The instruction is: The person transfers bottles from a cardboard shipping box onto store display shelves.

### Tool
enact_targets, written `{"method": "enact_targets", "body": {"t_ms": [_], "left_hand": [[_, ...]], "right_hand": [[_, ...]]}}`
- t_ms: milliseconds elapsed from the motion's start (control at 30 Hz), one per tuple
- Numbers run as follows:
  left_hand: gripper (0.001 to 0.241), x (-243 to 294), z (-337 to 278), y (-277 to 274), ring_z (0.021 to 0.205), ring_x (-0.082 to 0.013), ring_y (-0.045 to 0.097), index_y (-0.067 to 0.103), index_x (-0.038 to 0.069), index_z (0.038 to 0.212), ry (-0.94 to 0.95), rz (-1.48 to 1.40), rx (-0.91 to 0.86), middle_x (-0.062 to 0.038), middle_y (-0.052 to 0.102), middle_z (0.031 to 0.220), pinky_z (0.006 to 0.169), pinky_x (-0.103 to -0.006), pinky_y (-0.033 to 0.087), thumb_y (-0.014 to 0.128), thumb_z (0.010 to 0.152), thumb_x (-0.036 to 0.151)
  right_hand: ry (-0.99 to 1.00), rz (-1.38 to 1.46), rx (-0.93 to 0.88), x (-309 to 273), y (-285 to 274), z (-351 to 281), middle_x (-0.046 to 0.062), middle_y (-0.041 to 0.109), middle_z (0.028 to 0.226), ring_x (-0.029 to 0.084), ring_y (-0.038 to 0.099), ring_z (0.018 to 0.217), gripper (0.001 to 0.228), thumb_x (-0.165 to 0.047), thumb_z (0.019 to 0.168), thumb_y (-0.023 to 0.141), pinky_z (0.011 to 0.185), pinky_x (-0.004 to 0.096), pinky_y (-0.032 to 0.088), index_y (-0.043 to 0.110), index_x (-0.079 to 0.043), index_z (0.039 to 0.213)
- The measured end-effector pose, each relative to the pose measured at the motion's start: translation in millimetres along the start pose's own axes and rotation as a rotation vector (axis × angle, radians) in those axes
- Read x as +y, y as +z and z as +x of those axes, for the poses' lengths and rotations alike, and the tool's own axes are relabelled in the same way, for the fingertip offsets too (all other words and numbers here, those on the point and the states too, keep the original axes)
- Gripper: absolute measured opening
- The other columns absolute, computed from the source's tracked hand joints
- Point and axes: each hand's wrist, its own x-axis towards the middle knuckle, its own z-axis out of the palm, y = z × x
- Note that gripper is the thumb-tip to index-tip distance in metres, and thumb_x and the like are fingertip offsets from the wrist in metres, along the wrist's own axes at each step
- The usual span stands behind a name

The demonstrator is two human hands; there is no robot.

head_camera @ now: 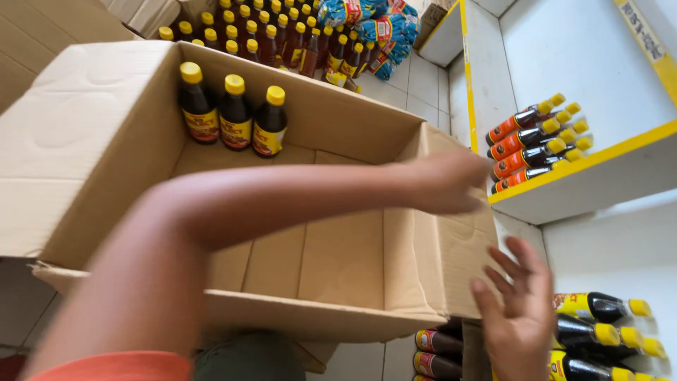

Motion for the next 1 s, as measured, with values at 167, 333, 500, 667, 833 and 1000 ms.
{"method": "enact_targets", "body": {"t_ms": [167, 333, 500, 667, 833, 1000], "left_hand": [[0.032, -52.5, -121.2, -148.4, 0.085, -0.0355, 0.071, 0.067, 0.006, 0.084, -0.152, 0.223, -0.026, -0.014, 0.071, 0.085, 0.073, -0.0459, 0.055, 0.078, 0.082, 0.036], [0.067, -150.4, -212.3, -214.0, 0.108, -0.0428, 0.067, 0.056, -0.003, 0.111, -0.705, 0.412, -0.236, -0.027, 0.069, 0.110, 0.089, -0.0486, 0.056, 0.085, 0.076, 0.046], [0.080, -195.0, -226.2, -216.5, 0.109, -0.0458, 0.068, 0.041, -0.006, 0.123, -0.839, 0.319, -0.211, -0.034, 0.069, 0.112, 0.092, -0.0476, 0.056, 0.087, 0.075, 0.040], [0.078, -209.0, -211.2, -220.5, 0.110, -0.0468, 0.067, 0.039, -0.005, 0.126, -0.838, 0.303, -0.226, -0.034, 0.069, 0.113, 0.092, -0.0488, 0.056, 0.086, 0.077, 0.034], [0.065, -249.9, -210.4, -202.1, 0.112, -0.0481, 0.066, 0.042, -0.005, 0.127, -0.856, 0.298, -0.212, -0.035, 0.067, 0.116, 0.093, -0.0505, 0.055, 0.080, 0.083, 0.025], [0.058, -269.8, -218.0, -194.5, 0.112, -0.0486, 0.066, 0.044, -0.007, 0.125, -0.815, 0.304, -0.169, -0.036, 0.067, 0.114, 0.093, -0.0506, 0.056, 0.077, 0.084, 0.018]], "right_hand": [[0.104, 0.070, -0.191, -7.3, 96.3, 52.3, 0.020, 0.049, 0.149, 0.028, 0.056, 0.133, 0.074, -0.004, 0.086, 0.071, 0.105, 0.040, 0.049, 0.037, 0.000, 0.152], [0.192, 0.007, -0.341, -3.5, 198.8, 105.6, 0.019, 0.053, 0.145, 0.026, 0.063, 0.123, 0.082, -0.019, 0.081, 0.081, 0.093, 0.038, 0.060, 0.040, -0.005, 0.150], [0.248, -0.192, -0.375, 32.5, 286.6, 142.5, 0.015, 0.056, 0.143, 0.024, 0.065, 0.119, 0.090, -0.030, 0.074, 0.087, 0.090, 0.038, 0.061, 0.041, -0.008, 0.149], [0.284, -0.352, -0.460, 81.3, 358.1, 175.3, 0.019, 0.055, 0.145, 0.028, 0.065, 0.119, 0.103, -0.037, 0.070, 0.091, 0.094, 0.040, 0.057, 0.038, -0.006, 0.152], [0.253, -0.385, -0.436, 120.0, 422.7, 187.6, 0.023, 0.060, 0.136, 0.034, 0.068, 0.111, 0.111, -0.034, 0.058, 0.096, 0.092, 0.042, 0.057, 0.041, -0.001, 0.148], [0.161, -0.376, -0.288, 136.3, 455.1, 188.6, 0.023, 0.069, 0.122, 0.038, 0.069, 0.109, 0.086, -0.027, 0.058, 0.096, 0.089, 0.045, 0.057, 0.052, 0.000, 0.127]]}}
